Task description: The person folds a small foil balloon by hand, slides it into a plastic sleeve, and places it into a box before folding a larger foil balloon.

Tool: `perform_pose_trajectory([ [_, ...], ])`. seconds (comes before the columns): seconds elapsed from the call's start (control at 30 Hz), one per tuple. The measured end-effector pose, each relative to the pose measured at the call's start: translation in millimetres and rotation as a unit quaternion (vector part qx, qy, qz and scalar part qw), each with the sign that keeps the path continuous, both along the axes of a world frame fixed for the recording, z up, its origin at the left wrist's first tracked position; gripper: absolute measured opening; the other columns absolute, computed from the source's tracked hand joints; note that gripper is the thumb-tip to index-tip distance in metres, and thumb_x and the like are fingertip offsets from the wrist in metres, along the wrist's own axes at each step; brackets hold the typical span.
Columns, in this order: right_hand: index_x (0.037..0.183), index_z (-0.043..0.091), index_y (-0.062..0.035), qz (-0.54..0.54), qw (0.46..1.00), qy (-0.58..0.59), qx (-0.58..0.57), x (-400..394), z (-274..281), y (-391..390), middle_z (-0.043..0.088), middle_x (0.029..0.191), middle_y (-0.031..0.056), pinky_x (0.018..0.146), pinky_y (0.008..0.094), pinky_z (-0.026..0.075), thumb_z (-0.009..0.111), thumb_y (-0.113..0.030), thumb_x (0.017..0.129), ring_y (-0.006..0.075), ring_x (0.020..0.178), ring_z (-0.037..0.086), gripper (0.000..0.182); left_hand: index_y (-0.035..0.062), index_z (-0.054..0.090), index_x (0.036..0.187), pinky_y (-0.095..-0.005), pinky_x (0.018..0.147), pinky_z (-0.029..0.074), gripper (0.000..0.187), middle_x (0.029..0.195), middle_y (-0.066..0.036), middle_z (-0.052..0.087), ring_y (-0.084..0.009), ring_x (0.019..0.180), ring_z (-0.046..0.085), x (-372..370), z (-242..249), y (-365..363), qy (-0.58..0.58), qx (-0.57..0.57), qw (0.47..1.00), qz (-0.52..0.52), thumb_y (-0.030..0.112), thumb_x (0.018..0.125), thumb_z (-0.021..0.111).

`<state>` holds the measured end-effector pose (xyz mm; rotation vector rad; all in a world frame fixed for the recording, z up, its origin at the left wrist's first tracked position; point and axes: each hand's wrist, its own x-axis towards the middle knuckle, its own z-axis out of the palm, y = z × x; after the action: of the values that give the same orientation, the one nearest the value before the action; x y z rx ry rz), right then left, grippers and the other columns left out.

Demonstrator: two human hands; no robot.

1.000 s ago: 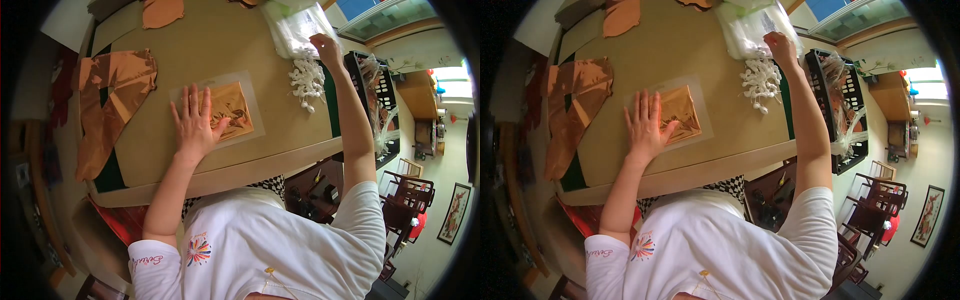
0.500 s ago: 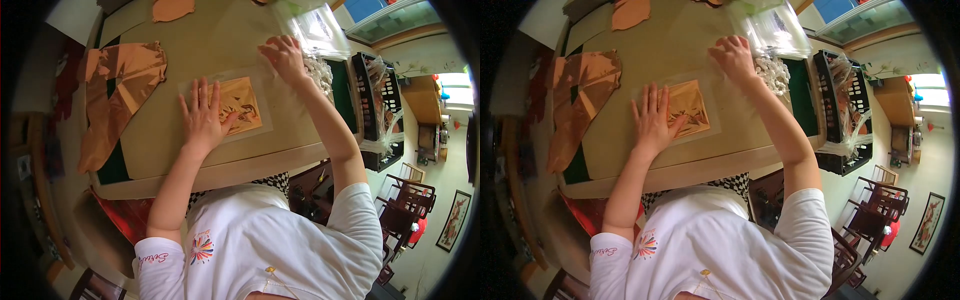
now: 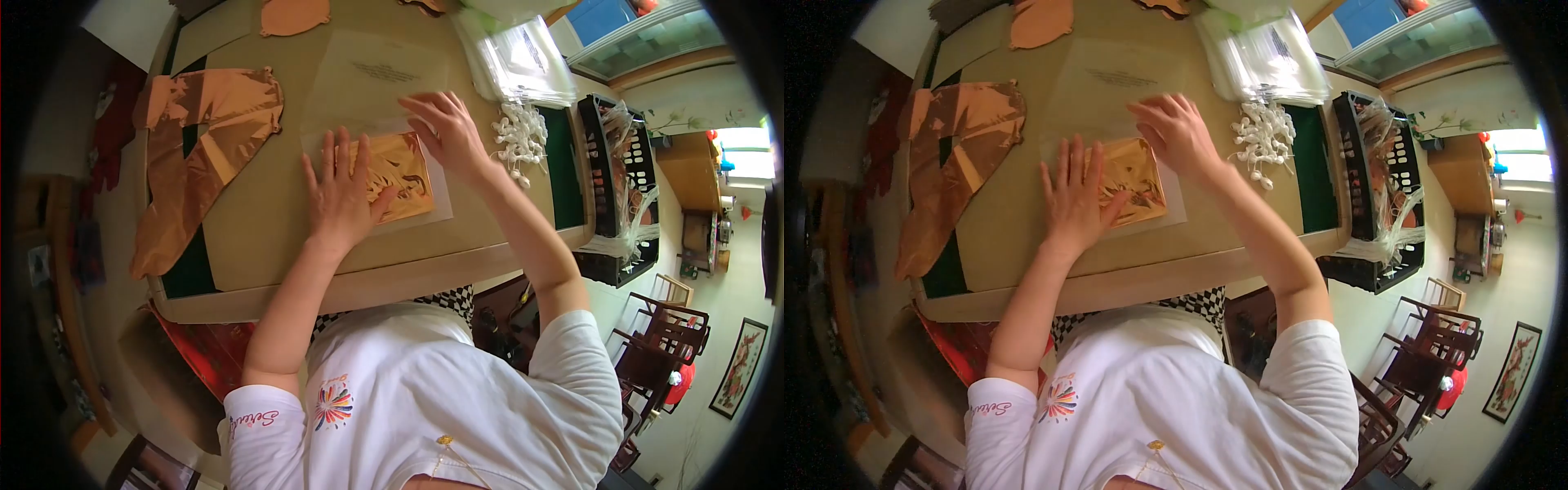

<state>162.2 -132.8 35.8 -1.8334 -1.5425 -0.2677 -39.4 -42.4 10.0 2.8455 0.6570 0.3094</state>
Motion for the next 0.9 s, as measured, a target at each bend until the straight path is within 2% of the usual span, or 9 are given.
perform_pose_trajectory([
  [0.1,0.111,0.065,-0.0074,-0.113,0.98,0.155,-0.053,-32,4,-37,0.066,0.097,0.0107,0.082,0.0406,0.05,0.066,-0.011,0.086,0.0302,0.092,0.062,0.025,0.0102,0.024,0.153,-0.065,0.114,0.011,0.084,0.157,-0.021,0.022,-0.037,0.147,0.017,0,-5,1,-0.007,0.0,1.0,0.0,0.057,0.09,0.054],
  [0.2,0.107,0.066,-0.0039,-0.211,0.931,0.205,-0.216,-39,5,-63,0.064,0.094,0.0122,0.073,0.0307,0.052,0.064,-0.013,0.09,0.0235,0.077,0.064,0.02,0.0106,0.023,0.154,-0.0641,0.115,0.01,0.085,0.158,-0.019,0.023,-0.0357,0.148,0.016,0,-5,0,0.001,-0.003,1.0,0.005,0.059,0.09,0.052],
  [0.3,0.105,0.064,-0.0026,-0.189,0.91,0.283,-0.238,-54,16,-77,0.064,0.094,0.0087,0.077,0.0292,0.051,0.061,-0.015,0.094,0.0184,0.08,0.062,0.017,0.0109,0.024,0.154,-0.0634,0.116,0.009,0.085,0.158,-0.019,0.023,-0.035,0.148,0.016,1,-5,0,0.008,0.0,1.0,0.005,0.061,0.09,0.051],
  [0.4,0.105,0.06,-0.0035,-0.083,0.81,0.578,-0.057,-59,8,-102,0.06,0.092,0.0027,0.085,0.0301,0.051,0.056,-0.014,0.098,0.012,0.084,0.06,0.013,0.0107,0.026,0.153,-0.0632,0.116,0.009,0.084,0.158,-0.019,0.023,-0.0347,0.148,0.016,0,-5,1,0.007,0.002,1.0,0.004,0.061,0.091,0.051],
  [0.5,0.106,0.054,-0.0065,-0.08,0.702,0.707,0.005,-60,32,-122,0.056,0.092,-0.0011,0.093,0.0339,0.05,0.053,-0.013,0.101,0.0079,0.088,0.057,0.009,0.0106,0.025,0.153,-0.0638,0.115,0.01,0.082,0.158,-0.018,0.022,-0.0351,0.148,0.016,-1,-6,1,0.003,0.001,1.0,0.002,0.058,0.092,0.05],
  [0.53,0.105,0.052,-0.0083,-0.072,0.7,0.711,-0.01,-58,38,-123,0.054,0.09,-0.0012,0.096,0.0375,0.05,0.053,-0.014,0.101,0.0071,0.088,0.057,0.007,0.0107,0.025,0.153,-0.0641,0.115,0.01,0.081,0.158,-0.018,0.021,-0.0354,0.148,0.016,0,-6,2,0.001,0.001,1.0,0.0,0.057,0.093,0.05],
  [0.63,0.104,0.053,-0.0087,0.004,0.683,0.73,0.001,-45,23,-124,0.059,0.096,0.0001,0.089,0.0292,0.049,0.057,-0.02,0.1,0.0075,0.09,0.057,0.013,0.0115,0.028,0.153,-0.0618,0.116,0.011,0.073,0.158,-0.018,0.025,-0.0343,0.148,0.018,0,-7,4,-0.001,0.009,1.0,0.0,0.054,0.096,0.045],
  [0.73,0.102,0.053,-0.0095,-0.052,0.684,0.728,-0.011,-44,26,-113,0.058,0.094,-0.0002,0.093,0.0319,0.049,0.055,-0.021,0.101,0.0073,0.09,0.057,0.012,0.012,0.03,0.152,-0.0613,0.116,0.013,0.069,0.158,-0.017,0.025,-0.0342,0.147,0.019,-1,-4,4,0.007,0.019,1.0,0.003,0.052,0.098,0.044],
  [0.9,0.101,0.053,-0.0105,-0.038,0.691,0.722,-0.016,-35,28,-93,0.059,0.09,-0.0019,0.087,0.0302,0.049,0.055,-0.026,0.101,0.0075,0.088,0.057,0.015,0.0134,0.029,0.153,-0.0617,0.116,0.012,0.066,0.158,-0.017,0.024,-0.0345,0.147,0.019,-1,-2,5,0.007,0.006,1.0,0.001,0.047,0.098,0.045],
])
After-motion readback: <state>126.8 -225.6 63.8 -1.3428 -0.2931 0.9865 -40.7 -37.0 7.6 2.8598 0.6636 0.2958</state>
